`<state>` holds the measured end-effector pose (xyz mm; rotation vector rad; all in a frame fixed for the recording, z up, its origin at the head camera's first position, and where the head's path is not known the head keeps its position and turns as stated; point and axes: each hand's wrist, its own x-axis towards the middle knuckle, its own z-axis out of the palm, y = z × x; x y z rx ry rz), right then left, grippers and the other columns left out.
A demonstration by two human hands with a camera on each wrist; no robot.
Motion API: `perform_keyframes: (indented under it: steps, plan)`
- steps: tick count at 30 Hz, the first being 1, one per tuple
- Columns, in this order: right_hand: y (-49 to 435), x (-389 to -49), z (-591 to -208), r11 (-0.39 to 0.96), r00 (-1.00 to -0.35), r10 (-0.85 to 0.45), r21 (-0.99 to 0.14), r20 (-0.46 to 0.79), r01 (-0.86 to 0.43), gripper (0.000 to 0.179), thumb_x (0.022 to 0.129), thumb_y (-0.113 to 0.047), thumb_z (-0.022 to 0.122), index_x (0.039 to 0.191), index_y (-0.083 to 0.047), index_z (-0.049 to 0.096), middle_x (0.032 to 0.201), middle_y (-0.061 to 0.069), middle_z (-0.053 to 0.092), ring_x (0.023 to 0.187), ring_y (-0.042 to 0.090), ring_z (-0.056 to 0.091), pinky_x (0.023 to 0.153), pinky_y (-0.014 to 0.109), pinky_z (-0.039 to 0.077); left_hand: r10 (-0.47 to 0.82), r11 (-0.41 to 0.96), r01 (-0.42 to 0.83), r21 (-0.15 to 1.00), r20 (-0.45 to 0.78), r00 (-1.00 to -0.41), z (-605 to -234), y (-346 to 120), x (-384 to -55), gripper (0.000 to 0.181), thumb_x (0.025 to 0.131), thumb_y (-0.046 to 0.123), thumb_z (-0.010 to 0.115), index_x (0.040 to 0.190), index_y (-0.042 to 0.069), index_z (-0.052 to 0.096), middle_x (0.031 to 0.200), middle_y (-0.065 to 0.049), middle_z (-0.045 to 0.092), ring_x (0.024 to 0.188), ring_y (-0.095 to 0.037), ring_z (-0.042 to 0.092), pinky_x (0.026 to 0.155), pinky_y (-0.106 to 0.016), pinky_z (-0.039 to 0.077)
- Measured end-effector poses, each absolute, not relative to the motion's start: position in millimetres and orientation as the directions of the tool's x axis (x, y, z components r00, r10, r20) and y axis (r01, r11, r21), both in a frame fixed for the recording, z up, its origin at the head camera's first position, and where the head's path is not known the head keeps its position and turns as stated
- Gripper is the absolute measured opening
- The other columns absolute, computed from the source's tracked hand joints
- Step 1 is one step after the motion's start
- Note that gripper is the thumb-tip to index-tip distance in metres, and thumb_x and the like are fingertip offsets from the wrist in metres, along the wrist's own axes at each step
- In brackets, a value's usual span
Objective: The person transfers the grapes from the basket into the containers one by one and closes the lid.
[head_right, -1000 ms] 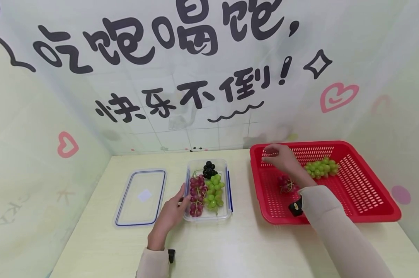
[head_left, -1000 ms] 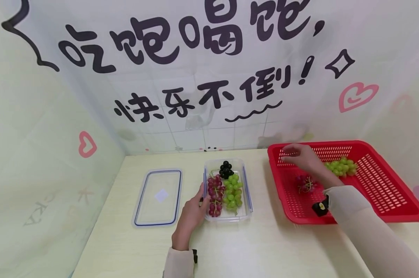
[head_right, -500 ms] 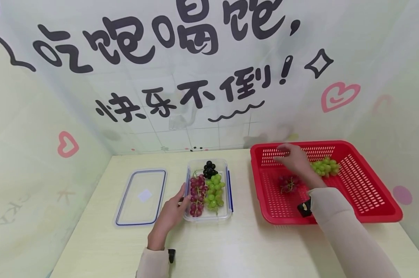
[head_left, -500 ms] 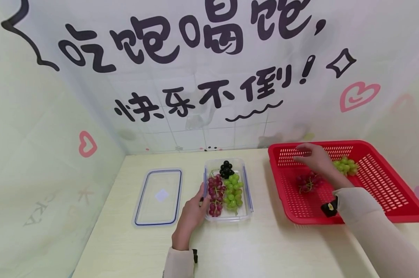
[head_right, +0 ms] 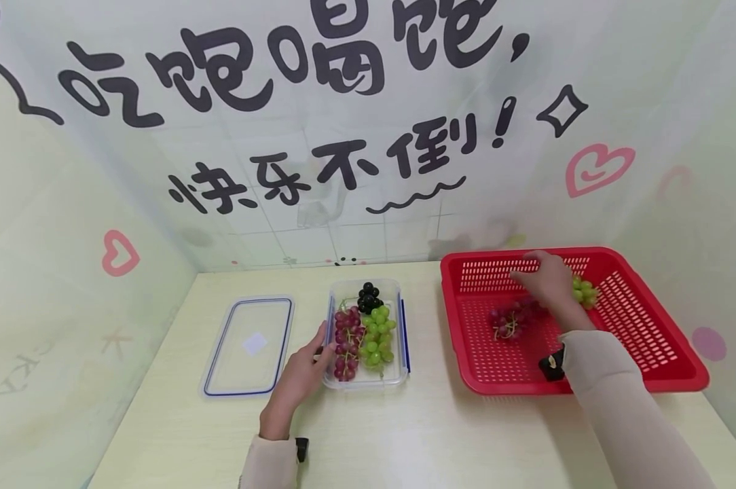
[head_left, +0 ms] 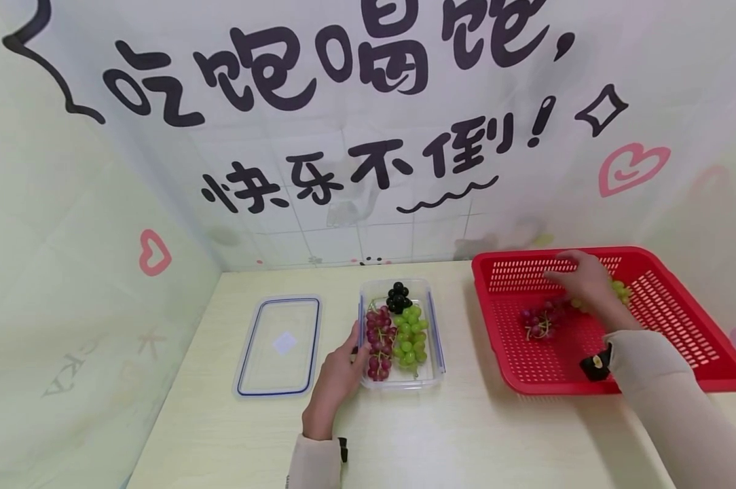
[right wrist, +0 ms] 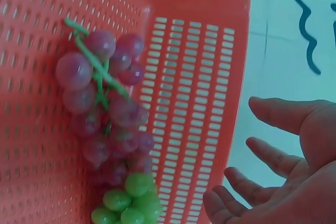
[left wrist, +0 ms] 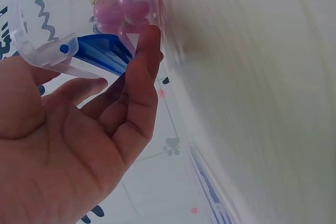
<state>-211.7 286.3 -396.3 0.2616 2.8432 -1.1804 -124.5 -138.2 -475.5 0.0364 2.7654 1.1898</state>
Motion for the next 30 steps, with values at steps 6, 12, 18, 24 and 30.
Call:
perform_keyframes:
  steps: [6,12,18,24,30]
  plan:
    - [298.9,-210.2,-398.7,0.711,-0.972,0.195,-0.664,-0.128,0.230,0.073,0.097,-0.032,0.062,0.149,0.008,0.032,0.138,0.035,0.044,0.109,0.046,0.050,0.088,0.056,0.052,0.068,0.693,-0.028,0.720,-0.103,-0.992,-476.2,-138.0,-124.8,0.059,0.106,0.034,0.043,0.158,0.012,0.026,0.124,-0.025,0.064,0.058,-0.015,0.049,0.054,-0.031,0.040]
    - [308.6,-210.5,-401.5,0.696,-0.963,0.213,-0.665,-0.166,0.268,0.075,0.098,-0.033,0.059,0.151,0.010,0.026,0.144,0.038,0.036,0.114,0.048,0.044,0.096,0.062,0.046,0.066,0.689,-0.030,0.724,-0.105,-0.992,-474.8,-137.4,-125.0,0.059,0.106,0.034,0.043,0.158,0.013,0.025,0.109,-0.021,0.068,0.057,-0.015,0.048,0.054,-0.031,0.040]
    - [316.8,-208.3,-401.4,0.640,-0.948,0.251,-0.701,-0.197,0.315,0.079,0.099,-0.036,0.058,0.152,0.010,0.022,0.147,0.038,0.031,0.122,0.051,0.038,0.101,0.064,0.041,0.064,0.689,-0.035,0.724,-0.109,-0.992,-474.7,-137.3,-124.8,0.059,0.106,0.034,0.044,0.158,0.012,0.026,0.116,-0.022,0.067,0.061,-0.015,0.051,0.055,-0.031,0.040]
    - [323.3,-204.2,-402.2,0.586,-0.923,0.318,-0.720,-0.216,0.371,0.082,0.097,-0.040,0.059,0.152,0.009,0.022,0.147,0.036,0.033,0.122,0.050,0.039,0.101,0.065,0.040,0.071,0.685,-0.028,0.728,-0.105,-0.992,-474.7,-137.6,-124.7,0.059,0.106,0.034,0.043,0.158,0.012,0.025,0.113,-0.022,0.068,0.062,-0.015,0.052,0.055,-0.031,0.041]
    - [328.9,-201.2,-402.3,0.547,-0.872,0.412,-0.693,-0.266,0.470,0.092,0.094,-0.053,0.057,0.150,0.011,0.020,0.140,0.035,0.036,0.116,0.048,0.038,0.100,0.065,0.041,0.060,0.683,-0.035,0.729,-0.105,-0.993,-474.9,-137.3,-125.1,0.058,0.106,0.033,0.044,0.158,0.013,0.026,0.118,-0.023,0.067,0.058,-0.016,0.049,0.054,-0.031,0.040]
